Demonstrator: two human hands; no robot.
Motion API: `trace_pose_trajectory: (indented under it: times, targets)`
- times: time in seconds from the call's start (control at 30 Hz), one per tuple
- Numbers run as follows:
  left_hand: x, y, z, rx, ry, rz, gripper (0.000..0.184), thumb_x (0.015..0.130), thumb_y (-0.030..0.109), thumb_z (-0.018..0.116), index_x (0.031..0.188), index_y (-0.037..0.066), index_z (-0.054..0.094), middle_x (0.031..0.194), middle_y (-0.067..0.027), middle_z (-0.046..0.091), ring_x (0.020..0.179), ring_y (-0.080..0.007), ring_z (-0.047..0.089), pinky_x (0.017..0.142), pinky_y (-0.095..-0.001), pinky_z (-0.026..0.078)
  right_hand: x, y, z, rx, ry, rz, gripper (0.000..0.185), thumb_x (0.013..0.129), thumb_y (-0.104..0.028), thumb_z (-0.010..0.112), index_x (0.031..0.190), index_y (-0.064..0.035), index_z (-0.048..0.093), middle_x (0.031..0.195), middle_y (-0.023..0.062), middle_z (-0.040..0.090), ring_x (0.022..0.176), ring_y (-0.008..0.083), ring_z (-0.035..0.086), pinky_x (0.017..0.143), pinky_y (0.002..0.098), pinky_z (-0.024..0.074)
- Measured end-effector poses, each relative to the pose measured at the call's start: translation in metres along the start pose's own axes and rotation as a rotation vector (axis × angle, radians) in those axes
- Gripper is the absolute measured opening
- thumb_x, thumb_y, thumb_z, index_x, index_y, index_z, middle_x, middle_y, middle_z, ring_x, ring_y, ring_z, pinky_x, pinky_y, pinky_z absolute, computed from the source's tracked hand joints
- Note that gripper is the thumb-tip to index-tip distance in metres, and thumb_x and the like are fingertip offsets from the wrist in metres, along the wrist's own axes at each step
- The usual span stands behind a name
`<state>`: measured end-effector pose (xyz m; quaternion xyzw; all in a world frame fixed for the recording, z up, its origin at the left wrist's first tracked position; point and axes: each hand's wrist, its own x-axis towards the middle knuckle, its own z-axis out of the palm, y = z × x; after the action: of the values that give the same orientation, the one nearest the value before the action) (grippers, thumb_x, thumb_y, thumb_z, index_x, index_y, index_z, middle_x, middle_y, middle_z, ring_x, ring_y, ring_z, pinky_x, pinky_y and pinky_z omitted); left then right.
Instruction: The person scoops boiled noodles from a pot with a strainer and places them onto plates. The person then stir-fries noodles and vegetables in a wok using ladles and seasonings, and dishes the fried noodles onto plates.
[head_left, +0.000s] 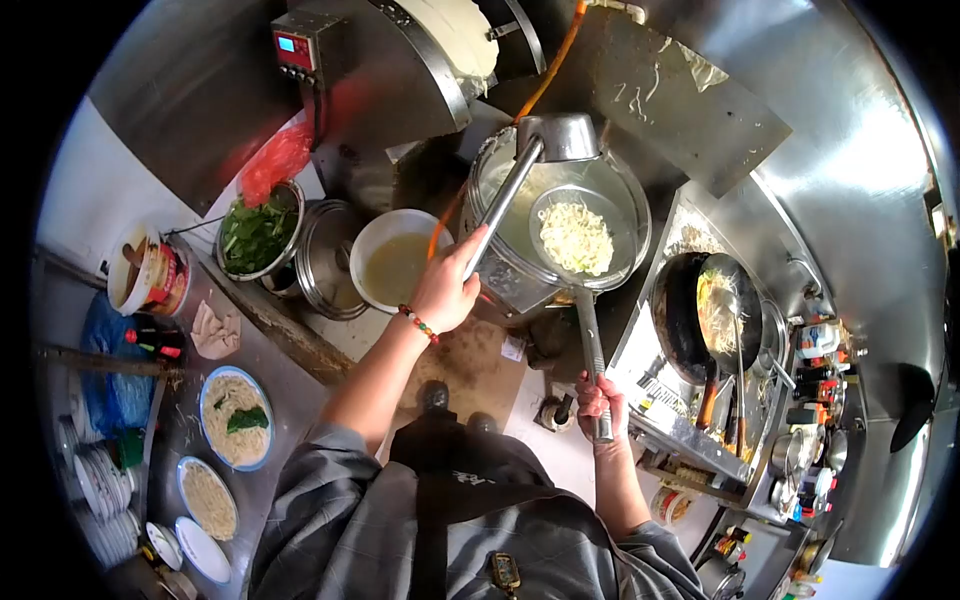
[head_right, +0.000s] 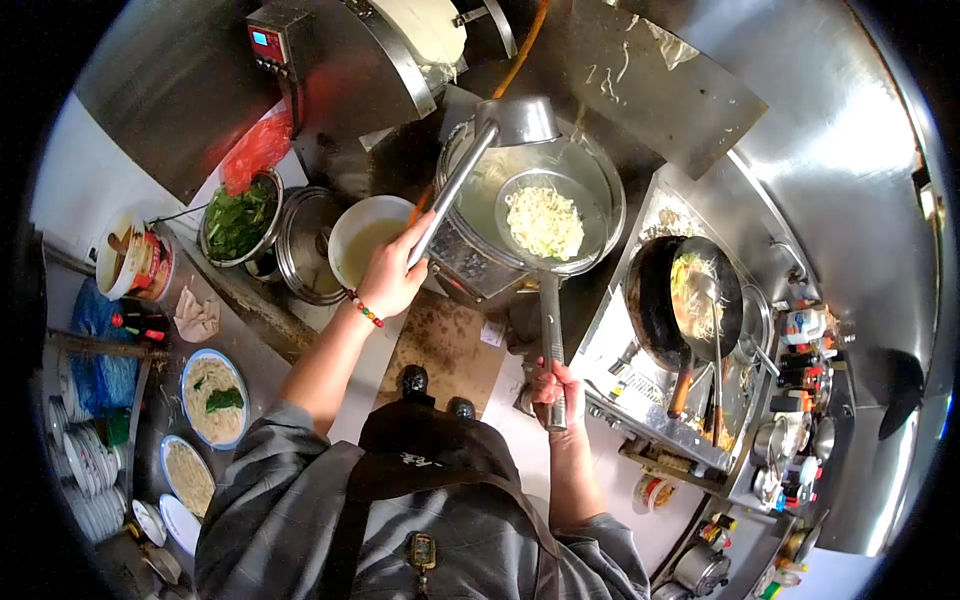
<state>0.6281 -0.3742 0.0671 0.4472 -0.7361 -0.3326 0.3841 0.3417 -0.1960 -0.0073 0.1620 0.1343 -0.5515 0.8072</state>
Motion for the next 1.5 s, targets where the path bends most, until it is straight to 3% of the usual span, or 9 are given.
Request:
trace_pose_trajectory:
  times: [0.33,0.43,0.53,0.7,0.87,1.13,1.33,1.37,1.5]
  targets:
    - [-0.023,0.033,0.069,0.066,0.105,-0.071,0.062,0.074,0.005,0.057,0.133,0.015,0.039,0.098,-0.0204,0.061,0.076,-0.0317,0.064,0.066,-0.0366,0.050,-0.012,-0.029,-0.015,0.047,-0.044,0.120,0.025,0.091,-0.016,0.045,0.103,0.0046,0.049,0.066,-0.0008,0.039,0.046,0.0054,0.033,0.041,0.0216,0.0327]
    - [-0.040,0.032,0.084,0.079,0.097,-0.103,0.062,0.074,0.002,0.056,0.133,0.007,0.037,0.113,-0.0236,0.055,0.089,-0.0289,0.061,0.079,-0.0382,0.047,-0.013,-0.044,-0.026,0.039,-0.157,0.184,0.029,0.092,-0.016,0.039,0.108,0.0083,0.042,0.068,-0.0001,0.036,0.050,0.0052,0.035,0.042,0.0195,0.0329]
    - [-0.072,0.057,0.073,0.153,0.059,-0.226,0.068,0.075,0.000,0.053,0.138,0.016,0.032,0.079,-0.0152,0.060,0.056,-0.0221,0.058,0.053,-0.0336,0.047,-0.014,-0.050,-0.021,0.116,-0.106,0.279,0.031,0.092,-0.017,0.041,0.110,0.0081,0.042,0.070,0.0015,0.037,0.052,0.0078,0.035,0.046,0.0226,0.0332]
    - [-0.156,0.056,0.044,0.121,0.099,-0.223,0.068,0.075,0.001,0.050,0.138,0.018,0.031,0.093,-0.0204,0.057,0.081,-0.0335,0.059,0.076,-0.0406,0.046,-0.002,-0.066,-0.026,-0.003,-0.103,0.295,0.031,0.094,-0.020,0.040,0.107,0.0084,0.042,0.071,0.0029,0.039,0.050,0.0070,0.035,0.044,0.0207,0.0322]
    - [-0.272,0.069,-0.011,0.126,0.178,-0.289,0.070,0.075,0.002,0.053,0.139,0.020,0.029,0.095,-0.0183,0.057,0.080,-0.0310,0.059,0.073,-0.0404,0.047,0.016,-0.057,-0.011,-0.122,-0.180,0.324,0.011,0.092,-0.010,0.038,0.089,0.0000,0.040,0.069,0.0018,0.040,0.050,0.0065,0.036,0.045,0.0215,0.0365]
    - [-0.517,0.082,-0.098,0.318,0.632,-0.459,0.075,0.073,-0.002,0.056,0.140,0.011,0.025,0.109,-0.0166,0.057,0.085,-0.0258,0.061,0.074,-0.0352,0.051,-0.105,0.096,0.016,-0.674,-0.087,0.379,0.020,0.091,-0.010,0.043,0.106,0.0022,0.040,0.066,0.0029,0.039,0.046,0.0070,0.037,0.041,0.0238,0.0394]
    - [-0.681,0.103,-0.157,0.291,1.086,-0.652,0.061,0.077,-0.005,0.054,0.135,0.004,0.036,0.089,-0.0093,0.059,0.074,-0.0118,0.055,0.067,-0.0234,0.046,-0.154,0.279,0.050,-0.939,-0.140,0.803,0.024,0.090,-0.011,0.047,0.108,0.0006,0.037,0.063,0.0018,0.037,0.043,0.0079,0.038,0.040,0.0251,0.0401]
    - [-0.703,0.107,-0.165,0.215,1.179,-0.703,0.054,0.078,0.000,0.054,0.130,0.002,0.040,0.092,-0.0165,0.060,0.078,-0.0219,0.059,0.071,-0.0294,0.047,-0.137,0.302,0.040,-0.850,-0.201,1.002,0.033,0.087,-0.011,0.052,0.114,-0.0013,0.035,0.061,0.0018,0.038,0.039,0.0085,0.040,0.038,0.0282,0.0436]
    - [-0.774,0.123,-0.191,0.164,1.422,-0.865,0.054,0.080,-0.001,0.055,0.132,0.001,0.039,0.082,-0.0040,0.057,0.071,-0.0067,0.052,0.063,-0.0220,0.045,-0.115,0.434,0.028,-0.935,-0.144,1.225,0.035,0.086,-0.010,0.052,0.115,-0.0004,0.036,0.061,0.0015,0.039,0.036,0.0051,0.033,0.029,0.0242,0.0329]
